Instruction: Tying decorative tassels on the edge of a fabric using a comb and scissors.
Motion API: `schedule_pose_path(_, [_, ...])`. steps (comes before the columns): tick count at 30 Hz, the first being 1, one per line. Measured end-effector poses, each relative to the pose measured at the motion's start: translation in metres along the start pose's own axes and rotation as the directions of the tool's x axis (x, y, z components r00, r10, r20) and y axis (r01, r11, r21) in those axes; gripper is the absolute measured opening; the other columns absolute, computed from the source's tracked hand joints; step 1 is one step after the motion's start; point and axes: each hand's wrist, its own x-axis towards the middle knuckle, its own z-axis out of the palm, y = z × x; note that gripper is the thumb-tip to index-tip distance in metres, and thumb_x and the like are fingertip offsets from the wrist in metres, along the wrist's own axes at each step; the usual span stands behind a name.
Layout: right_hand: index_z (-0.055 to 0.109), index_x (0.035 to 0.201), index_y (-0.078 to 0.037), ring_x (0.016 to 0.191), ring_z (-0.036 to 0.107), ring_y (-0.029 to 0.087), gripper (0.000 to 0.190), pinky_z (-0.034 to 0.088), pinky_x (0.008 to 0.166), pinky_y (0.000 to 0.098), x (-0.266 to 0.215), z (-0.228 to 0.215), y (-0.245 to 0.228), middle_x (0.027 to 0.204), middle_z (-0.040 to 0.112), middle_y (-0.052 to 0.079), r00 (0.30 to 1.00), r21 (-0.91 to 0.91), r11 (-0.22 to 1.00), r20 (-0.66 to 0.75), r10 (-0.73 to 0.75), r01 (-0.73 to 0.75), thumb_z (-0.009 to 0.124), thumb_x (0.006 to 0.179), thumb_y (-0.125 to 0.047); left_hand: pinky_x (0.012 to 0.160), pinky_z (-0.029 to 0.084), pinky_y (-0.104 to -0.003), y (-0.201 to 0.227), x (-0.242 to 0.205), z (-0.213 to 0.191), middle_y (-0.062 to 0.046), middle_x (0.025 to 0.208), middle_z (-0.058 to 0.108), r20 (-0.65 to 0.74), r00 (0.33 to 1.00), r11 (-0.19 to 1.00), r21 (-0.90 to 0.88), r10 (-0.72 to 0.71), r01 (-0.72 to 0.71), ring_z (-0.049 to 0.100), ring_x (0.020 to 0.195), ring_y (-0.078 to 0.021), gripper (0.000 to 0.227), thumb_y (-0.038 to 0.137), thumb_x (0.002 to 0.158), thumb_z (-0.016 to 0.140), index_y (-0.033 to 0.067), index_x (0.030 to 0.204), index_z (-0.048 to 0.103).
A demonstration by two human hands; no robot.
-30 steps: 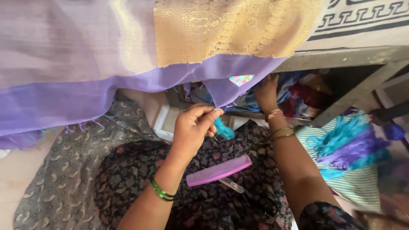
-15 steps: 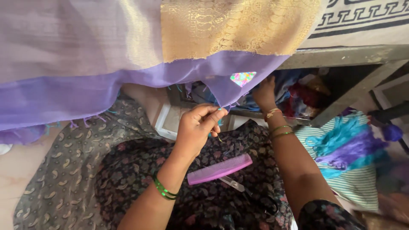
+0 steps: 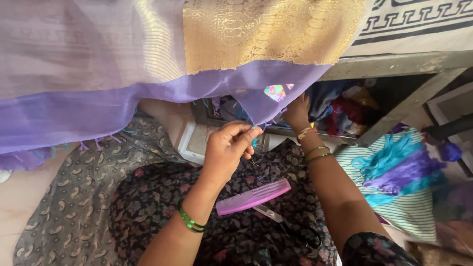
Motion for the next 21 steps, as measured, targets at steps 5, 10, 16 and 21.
schedule_pose_path(5, [0.064,0.135,-0.009,0.132,0.042,0.048,0.053,0.037,0.108,0.0583,-0.002,0.013,0.013,0.143,0.054,0.016,0.999,-0.184,0.983,-0.031,-0.019,0.013,0.073,0.083,-0.014,0.052,0.052,-0.021,0.006,-0.002,-0.004,-0.001,0.082,0.068,-0.022,1.000,0.999,0.033,-0.004,0.005,0.063,0.062,-0.0056,0.019,0.017,0.093,0.074,-0.0015,0.099,0.077])
schedule_pose_path(10, [0.066,0.132,-0.003,0.121,0.045,0.050,0.046,0.040,0.102,0.0599,0.001,-0.010,-0.002,0.136,0.055,0.027,0.982,0.117,0.993,-0.186,0.013,0.009,0.070,0.089,-0.017,0.052,0.052,-0.021,0.008,-0.001,-0.003,-0.001,0.080,0.068,0.004,1.000,0.998,0.064,0.010,-0.010,0.063,0.061,-0.0058,0.020,0.018,0.094,0.074,-0.0015,0.099,0.077])
schedule_pose_path(16, [0.066,0.133,-0.005,0.128,0.047,0.047,0.038,0.041,0.108,0.0587,0.024,0.001,0.036,0.139,0.060,0.016,0.974,-0.223,0.955,-0.067,-0.217,0.197,0.068,0.096,-0.016,0.052,0.052,-0.022,0.002,-0.001,-0.004,-0.003,0.078,0.067,0.005,1.000,0.999,0.032,-0.030,0.030,0.062,0.061,-0.0060,0.021,0.018,0.094,0.075,-0.0020,0.101,0.077])
schedule_pose_path(21, [0.063,0.133,0.002,0.125,0.042,0.054,0.052,0.040,0.098,0.0594,0.026,-0.001,0.022,0.138,0.054,0.028,0.971,-0.075,0.984,-0.170,-0.169,0.159,0.070,0.087,-0.021,0.053,0.053,-0.022,0.005,0.001,-0.004,-0.001,0.084,0.068,0.005,1.000,0.999,0.038,-0.010,0.010,0.064,0.063,-0.0055,0.022,0.018,0.094,0.073,-0.0021,0.101,0.077])
